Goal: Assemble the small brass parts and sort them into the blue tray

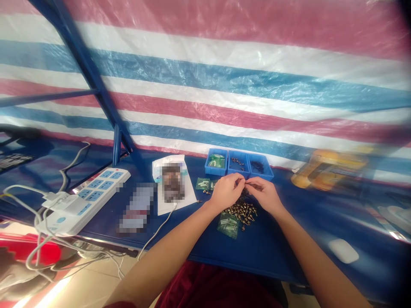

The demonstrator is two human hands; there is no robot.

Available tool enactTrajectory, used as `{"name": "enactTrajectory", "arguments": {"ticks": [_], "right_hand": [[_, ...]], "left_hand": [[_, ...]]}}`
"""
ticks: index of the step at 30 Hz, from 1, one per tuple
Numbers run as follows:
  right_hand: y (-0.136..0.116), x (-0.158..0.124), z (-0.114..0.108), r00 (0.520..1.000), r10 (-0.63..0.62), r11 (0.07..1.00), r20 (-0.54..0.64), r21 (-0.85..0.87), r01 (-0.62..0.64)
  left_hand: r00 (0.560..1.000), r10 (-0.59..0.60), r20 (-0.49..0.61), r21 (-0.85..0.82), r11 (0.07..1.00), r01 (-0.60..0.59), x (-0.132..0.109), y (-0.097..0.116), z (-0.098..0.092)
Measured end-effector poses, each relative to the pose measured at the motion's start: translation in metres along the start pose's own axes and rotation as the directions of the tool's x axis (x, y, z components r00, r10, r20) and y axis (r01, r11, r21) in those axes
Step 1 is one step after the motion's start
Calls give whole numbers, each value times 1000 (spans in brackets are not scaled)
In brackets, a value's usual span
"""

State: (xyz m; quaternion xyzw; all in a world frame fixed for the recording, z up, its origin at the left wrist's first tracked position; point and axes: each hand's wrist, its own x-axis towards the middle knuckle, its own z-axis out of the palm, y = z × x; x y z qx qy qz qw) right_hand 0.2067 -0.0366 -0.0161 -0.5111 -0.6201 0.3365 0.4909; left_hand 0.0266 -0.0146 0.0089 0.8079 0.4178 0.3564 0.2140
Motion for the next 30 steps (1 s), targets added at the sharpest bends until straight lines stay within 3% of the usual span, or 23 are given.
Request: {"name": "enactTrajectory", "arguments": {"ticks": [6,12,19,30], "right_hand": [[1,3,-4,994,105,989,19,98,-106],[-7,1,-4,996,90,995,8,35,-90],[-8,2,-1,992,118,985,51,117,-123],[-6,2,1,976,178,966,124,166,-197]], "left_hand": [[1000,16,-16,-23,1000,-17,-1,2,0],[996,90,16,-36,995,-89,-2,6,-3],[995,91,-36,-93,991,-94,1,1,1],[995,95,-20,-101,990,-97,1,-1,3]]}}
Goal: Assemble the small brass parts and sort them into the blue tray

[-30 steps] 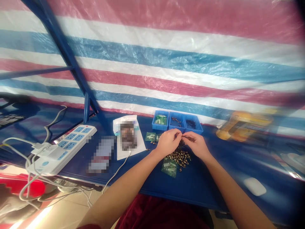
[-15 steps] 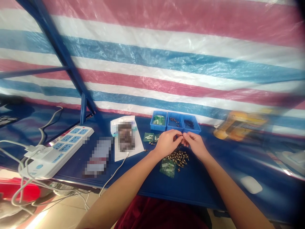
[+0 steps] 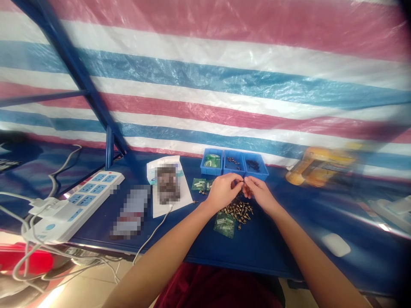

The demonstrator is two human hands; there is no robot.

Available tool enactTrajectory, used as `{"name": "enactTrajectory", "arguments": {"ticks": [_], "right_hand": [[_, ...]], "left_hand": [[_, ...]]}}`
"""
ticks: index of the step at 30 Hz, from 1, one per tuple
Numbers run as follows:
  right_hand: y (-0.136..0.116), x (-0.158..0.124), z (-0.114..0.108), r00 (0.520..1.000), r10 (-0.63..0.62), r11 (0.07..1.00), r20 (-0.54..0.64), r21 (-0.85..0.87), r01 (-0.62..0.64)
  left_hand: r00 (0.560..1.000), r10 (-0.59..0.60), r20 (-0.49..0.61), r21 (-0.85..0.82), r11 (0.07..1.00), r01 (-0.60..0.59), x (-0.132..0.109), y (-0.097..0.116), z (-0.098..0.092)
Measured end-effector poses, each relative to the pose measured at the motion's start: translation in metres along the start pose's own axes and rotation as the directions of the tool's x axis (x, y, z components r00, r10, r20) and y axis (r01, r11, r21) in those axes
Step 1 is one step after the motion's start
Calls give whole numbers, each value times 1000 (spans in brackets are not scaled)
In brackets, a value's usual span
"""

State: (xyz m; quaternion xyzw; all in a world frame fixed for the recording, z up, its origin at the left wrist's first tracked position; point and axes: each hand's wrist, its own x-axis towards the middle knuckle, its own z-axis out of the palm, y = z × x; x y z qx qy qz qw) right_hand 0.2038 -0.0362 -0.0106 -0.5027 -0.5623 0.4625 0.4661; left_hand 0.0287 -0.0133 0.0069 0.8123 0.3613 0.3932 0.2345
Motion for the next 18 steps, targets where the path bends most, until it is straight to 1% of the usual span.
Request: {"name": "enactTrajectory", "arguments": {"ticks": [2,4,7,9,13,15,18], "right_hand": [[0,0,0,1000,4,999,10,38,-4],[1,0,-2,1000,6,994,3,113,-6],[2,0,-5,999,9,969,-37,246,0],[1,1,-8,998,26,952,-62,305,-6],[-2,1,-10,996,60,930,-71,366,-30],[-4,1,-10,994,88,918,-69,392,-54],[-3,3,-9,982,180,902,-55,407,-143]], "left_hand": [[1000,-21,-6,0,1000,21,0,1,0],[998,-50,-28,19,999,51,0,1,-1],[995,-77,-57,90,993,82,0,-1,-1],[995,-80,-63,131,988,88,0,-2,-1],[996,-65,-59,153,985,74,0,-2,-1],[995,-80,-66,153,984,89,0,-2,-1],[988,-119,-95,149,980,132,0,-2,-2]]}}
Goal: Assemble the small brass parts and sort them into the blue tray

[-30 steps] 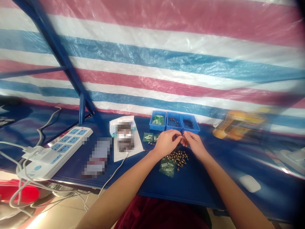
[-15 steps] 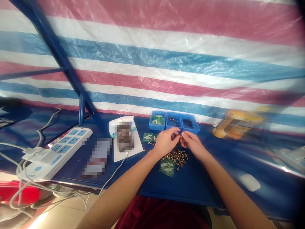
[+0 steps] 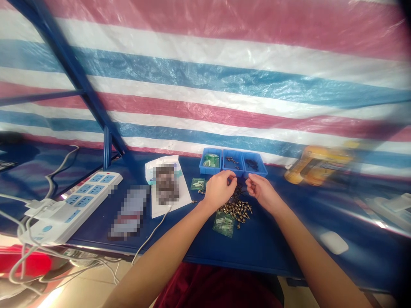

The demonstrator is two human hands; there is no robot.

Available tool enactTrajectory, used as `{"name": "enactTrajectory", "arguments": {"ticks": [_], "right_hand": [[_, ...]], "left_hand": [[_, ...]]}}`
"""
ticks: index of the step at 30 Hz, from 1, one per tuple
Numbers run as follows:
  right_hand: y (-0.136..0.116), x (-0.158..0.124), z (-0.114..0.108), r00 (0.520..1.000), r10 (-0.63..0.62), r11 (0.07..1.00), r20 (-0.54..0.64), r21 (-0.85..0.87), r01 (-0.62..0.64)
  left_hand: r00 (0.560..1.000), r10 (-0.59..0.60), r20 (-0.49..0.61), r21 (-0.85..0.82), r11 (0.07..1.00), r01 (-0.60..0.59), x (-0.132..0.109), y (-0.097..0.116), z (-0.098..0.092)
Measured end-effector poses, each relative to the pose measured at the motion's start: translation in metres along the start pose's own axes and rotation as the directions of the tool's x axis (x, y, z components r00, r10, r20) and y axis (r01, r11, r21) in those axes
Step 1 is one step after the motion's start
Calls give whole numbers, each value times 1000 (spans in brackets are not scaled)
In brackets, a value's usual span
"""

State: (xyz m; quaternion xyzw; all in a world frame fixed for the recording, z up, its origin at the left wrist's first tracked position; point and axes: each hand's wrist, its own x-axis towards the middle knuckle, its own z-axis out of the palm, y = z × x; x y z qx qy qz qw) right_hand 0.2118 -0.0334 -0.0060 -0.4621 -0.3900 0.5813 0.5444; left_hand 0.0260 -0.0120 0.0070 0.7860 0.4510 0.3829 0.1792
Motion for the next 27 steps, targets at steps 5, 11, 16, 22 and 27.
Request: {"name": "enactTrajectory", "arguments": {"ticks": [5,11,16,22,27], "right_hand": [[3,5,-5,990,-4,993,-139,113,20],[1,6,-12,955,-62,993,-291,80,89],[6,7,-18,951,-306,724,-33,-657,210],[6,3,-26,934,-236,179,269,-932,314],[3,2,-28,936,-168,140,309,-933,333]], "left_hand": [[999,-42,-7,-14,999,42,1,-2,0],[999,-37,12,-16,999,37,2,-6,3],[998,-51,21,43,998,50,2,-10,4],[998,-46,40,59,997,44,1,-12,6],[997,-53,51,71,996,49,0,-12,6]]}}
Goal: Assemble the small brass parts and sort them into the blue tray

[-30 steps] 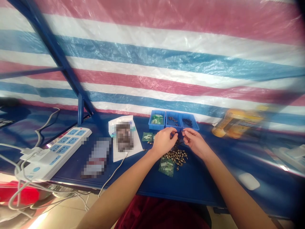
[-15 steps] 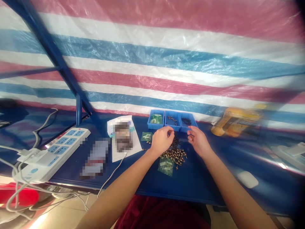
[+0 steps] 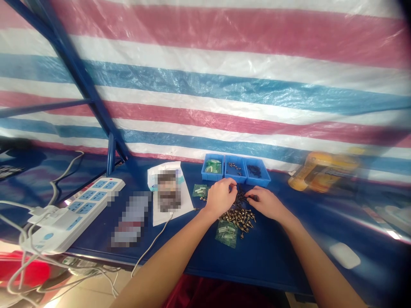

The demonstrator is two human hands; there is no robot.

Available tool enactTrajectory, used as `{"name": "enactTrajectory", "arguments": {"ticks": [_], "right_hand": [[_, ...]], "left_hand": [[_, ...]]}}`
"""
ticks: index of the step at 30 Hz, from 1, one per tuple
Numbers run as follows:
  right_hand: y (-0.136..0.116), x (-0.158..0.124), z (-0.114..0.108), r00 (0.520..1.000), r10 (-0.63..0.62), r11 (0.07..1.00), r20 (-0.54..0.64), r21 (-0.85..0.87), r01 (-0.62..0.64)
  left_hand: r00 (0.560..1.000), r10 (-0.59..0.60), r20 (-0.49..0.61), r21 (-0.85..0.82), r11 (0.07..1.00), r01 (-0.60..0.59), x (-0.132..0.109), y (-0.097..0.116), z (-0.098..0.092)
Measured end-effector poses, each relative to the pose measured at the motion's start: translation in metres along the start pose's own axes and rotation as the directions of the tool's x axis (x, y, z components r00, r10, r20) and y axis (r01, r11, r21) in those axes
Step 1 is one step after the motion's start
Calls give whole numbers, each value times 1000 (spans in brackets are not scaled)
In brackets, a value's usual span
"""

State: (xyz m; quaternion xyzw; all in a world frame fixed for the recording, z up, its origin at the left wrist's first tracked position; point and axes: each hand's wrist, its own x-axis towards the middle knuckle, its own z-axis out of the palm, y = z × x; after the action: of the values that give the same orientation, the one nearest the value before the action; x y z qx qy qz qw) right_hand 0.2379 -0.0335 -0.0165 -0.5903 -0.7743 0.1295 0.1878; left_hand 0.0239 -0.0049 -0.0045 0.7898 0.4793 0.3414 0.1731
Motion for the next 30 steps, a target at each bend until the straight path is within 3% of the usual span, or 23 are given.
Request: {"name": "enactTrajectory", "arguments": {"ticks": [7,13,19,26,30], "right_hand": [[9,2,6,1000,3,1000,-1,6,-3],[2,1,1,997,33,977,-66,215,-18],[-14,2,-1,988,80,817,-133,576,12],[-21,3,7,978,105,736,-182,676,47],[-23,2,5,977,138,683,-161,730,23]], "left_hand": [[999,-3,33,-3,1000,3,-1,2,-2],[998,29,54,-19,999,-28,-2,7,-6],[991,70,116,-59,996,-63,-2,13,-9],[982,126,143,-184,978,-99,-1,10,-6],[985,136,103,-298,949,-100,1,9,-5]]}}
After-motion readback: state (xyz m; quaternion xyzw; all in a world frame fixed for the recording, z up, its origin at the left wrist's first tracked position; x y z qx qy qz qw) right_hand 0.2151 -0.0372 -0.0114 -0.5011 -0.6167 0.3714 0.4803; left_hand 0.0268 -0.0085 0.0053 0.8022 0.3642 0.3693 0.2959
